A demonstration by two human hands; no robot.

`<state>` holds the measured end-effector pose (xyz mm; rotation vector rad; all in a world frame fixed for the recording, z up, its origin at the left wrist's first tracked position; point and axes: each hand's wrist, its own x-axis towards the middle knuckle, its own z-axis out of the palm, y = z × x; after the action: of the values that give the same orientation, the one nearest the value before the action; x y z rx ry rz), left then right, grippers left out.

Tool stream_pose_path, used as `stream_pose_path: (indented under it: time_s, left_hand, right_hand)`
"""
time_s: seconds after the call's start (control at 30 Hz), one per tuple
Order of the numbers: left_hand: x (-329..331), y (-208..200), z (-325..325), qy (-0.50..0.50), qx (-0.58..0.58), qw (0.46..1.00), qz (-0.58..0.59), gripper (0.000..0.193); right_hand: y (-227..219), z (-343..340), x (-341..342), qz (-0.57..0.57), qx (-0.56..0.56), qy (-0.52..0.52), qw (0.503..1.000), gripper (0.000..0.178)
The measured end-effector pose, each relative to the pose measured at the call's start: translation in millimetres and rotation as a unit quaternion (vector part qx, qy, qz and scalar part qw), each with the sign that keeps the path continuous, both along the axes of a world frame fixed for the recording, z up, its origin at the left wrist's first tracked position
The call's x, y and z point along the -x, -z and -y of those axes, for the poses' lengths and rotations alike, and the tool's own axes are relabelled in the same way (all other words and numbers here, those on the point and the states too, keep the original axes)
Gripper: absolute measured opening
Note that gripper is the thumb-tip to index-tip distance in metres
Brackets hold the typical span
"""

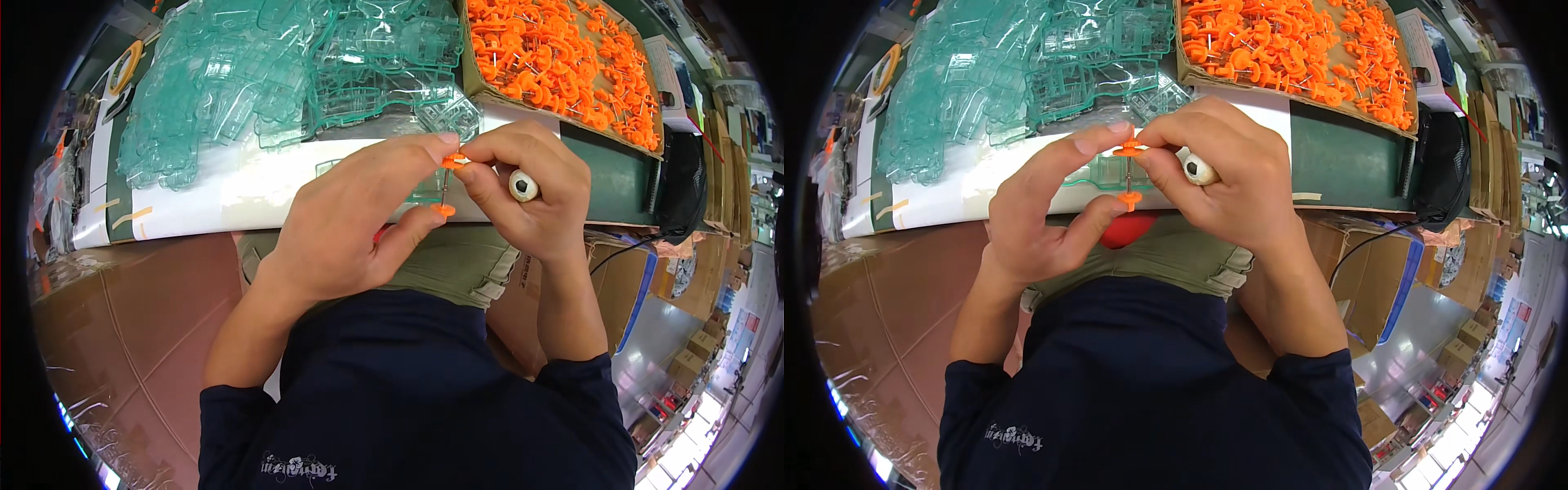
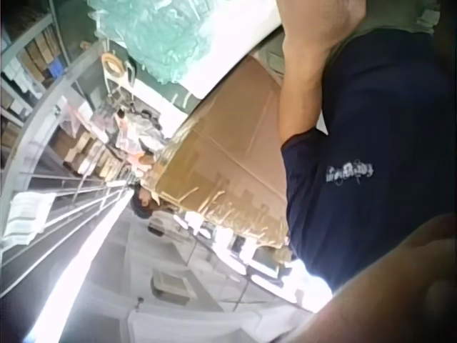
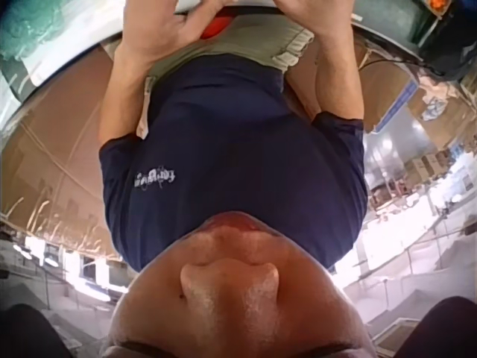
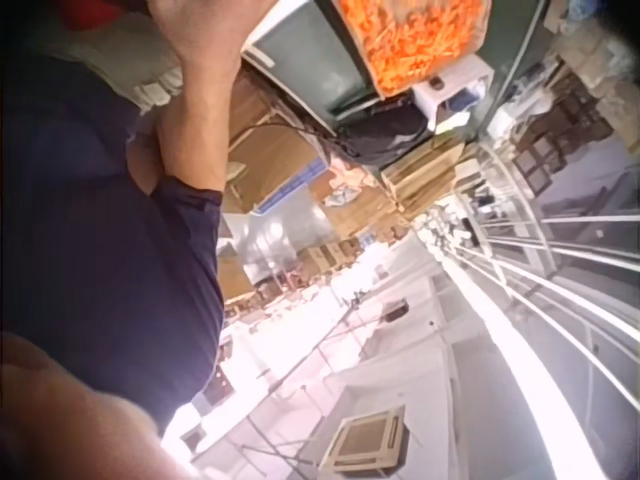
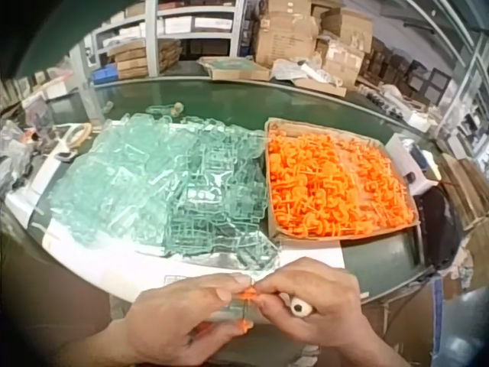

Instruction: The person assembles small plastic electronic components by inserting orange plastic pins into green plastic housings using a manual assembly tool.

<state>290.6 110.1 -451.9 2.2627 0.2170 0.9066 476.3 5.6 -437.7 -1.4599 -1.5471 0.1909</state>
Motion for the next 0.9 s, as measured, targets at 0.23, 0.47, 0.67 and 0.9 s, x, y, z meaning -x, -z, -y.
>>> stream_pose_path:
  time_s: [0.23,0.47,0.67,0.9]
  left_hand:
    - [-2.4,11.0,11.4,-0.003,0.121,0.991,0.056,0.055]
    - [-5.3,15.2,15.3,0.012,0.163,0.982,0.090,0.056]
    - [-3.4,15.5,13.1,0.019,0.134,0.988,0.079,0.057]
    - [-0.8,12.8,13.9,0.016,0.154,0.986,0.060,0.057]
  right_hand:
    - [-6.5,9.8,1.6,-0.427,-0.105,-0.058,0.896,0.032]
    - [-17.7,-2.2,10.7,-0.581,-0.156,-0.201,0.774,0.045]
    - [-17.2,-0.8,9.1,-0.600,-0.145,-0.230,0.752,0.045]
    - [-16.6,-4.1,12.2,-0.596,-0.110,-0.239,0.759,0.045]
